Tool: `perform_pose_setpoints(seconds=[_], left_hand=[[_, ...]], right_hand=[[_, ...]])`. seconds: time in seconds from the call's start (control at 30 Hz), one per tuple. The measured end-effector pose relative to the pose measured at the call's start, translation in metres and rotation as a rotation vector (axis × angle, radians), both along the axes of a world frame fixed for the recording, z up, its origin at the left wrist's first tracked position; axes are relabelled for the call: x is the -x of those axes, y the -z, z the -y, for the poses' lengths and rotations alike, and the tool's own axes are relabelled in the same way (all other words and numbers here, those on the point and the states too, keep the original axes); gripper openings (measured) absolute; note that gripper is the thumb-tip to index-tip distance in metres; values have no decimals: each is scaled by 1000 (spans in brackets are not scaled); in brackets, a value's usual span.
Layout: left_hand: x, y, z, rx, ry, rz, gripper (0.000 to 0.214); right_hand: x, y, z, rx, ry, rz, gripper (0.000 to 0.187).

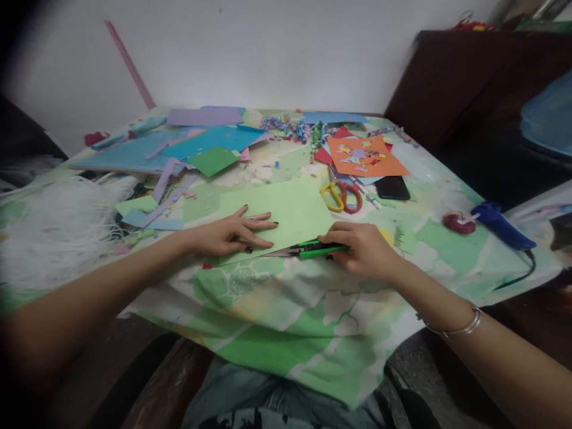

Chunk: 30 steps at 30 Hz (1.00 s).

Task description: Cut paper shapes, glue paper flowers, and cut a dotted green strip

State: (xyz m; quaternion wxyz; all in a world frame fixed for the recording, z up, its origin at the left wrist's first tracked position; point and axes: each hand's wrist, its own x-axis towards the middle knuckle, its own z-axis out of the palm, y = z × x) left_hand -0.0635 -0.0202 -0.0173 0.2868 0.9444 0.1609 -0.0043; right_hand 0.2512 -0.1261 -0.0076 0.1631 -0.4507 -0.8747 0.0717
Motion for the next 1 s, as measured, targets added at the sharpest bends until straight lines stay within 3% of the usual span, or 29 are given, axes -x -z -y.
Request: perform_pose_setpoints(seconds=[0.7, 1.0], left_hand=[[0, 2, -5, -3, 25, -6, 54], [2, 3, -8, 39, 42, 11, 44]], right_hand=[[17, -2, 2, -21, -10, 43, 27], [10, -1, -1, -11, -4, 28, 28]])
